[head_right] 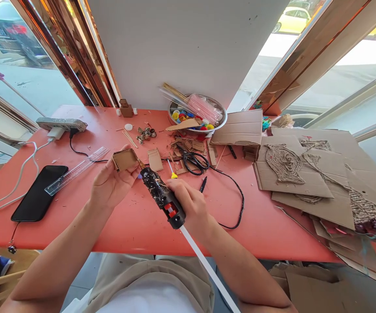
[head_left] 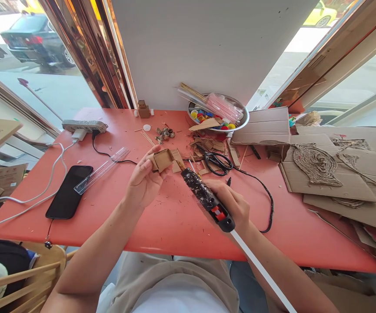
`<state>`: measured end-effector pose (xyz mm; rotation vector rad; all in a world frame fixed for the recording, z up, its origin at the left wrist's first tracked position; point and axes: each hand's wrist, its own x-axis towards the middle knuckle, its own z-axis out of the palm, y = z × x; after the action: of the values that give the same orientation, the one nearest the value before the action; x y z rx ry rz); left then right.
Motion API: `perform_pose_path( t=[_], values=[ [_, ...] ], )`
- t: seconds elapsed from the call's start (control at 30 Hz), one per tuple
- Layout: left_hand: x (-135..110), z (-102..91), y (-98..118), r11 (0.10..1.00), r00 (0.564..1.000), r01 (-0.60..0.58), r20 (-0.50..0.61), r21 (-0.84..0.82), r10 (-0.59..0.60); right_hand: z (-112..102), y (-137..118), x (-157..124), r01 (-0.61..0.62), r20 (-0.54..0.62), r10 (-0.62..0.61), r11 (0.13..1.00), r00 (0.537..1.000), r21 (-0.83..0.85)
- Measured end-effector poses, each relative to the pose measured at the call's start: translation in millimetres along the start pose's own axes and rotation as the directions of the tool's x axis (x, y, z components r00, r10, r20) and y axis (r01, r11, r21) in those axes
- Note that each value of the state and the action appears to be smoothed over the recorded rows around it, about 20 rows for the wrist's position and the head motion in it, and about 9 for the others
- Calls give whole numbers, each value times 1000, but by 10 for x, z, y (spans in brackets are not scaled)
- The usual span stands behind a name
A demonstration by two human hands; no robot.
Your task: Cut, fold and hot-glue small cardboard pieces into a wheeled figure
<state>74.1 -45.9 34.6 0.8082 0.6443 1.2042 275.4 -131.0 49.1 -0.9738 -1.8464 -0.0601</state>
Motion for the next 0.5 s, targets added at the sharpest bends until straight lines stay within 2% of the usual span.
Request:
perform_pose_path(
  t=[0.17,0.37,0.5],
  values=[
    [-18,26,7,999,999,39,22,-32,-39,9,18,17,-16,66,14,1000,998,21],
    [6,22,-5,993,998,50,-43,-106,-54,-11,34,4,-25,87,23,999,996,23],
    [-5,61,-3,991,997,72,7,-109,-72,-11,34,-19,-12,80,9,999,997,35]
  ],
)
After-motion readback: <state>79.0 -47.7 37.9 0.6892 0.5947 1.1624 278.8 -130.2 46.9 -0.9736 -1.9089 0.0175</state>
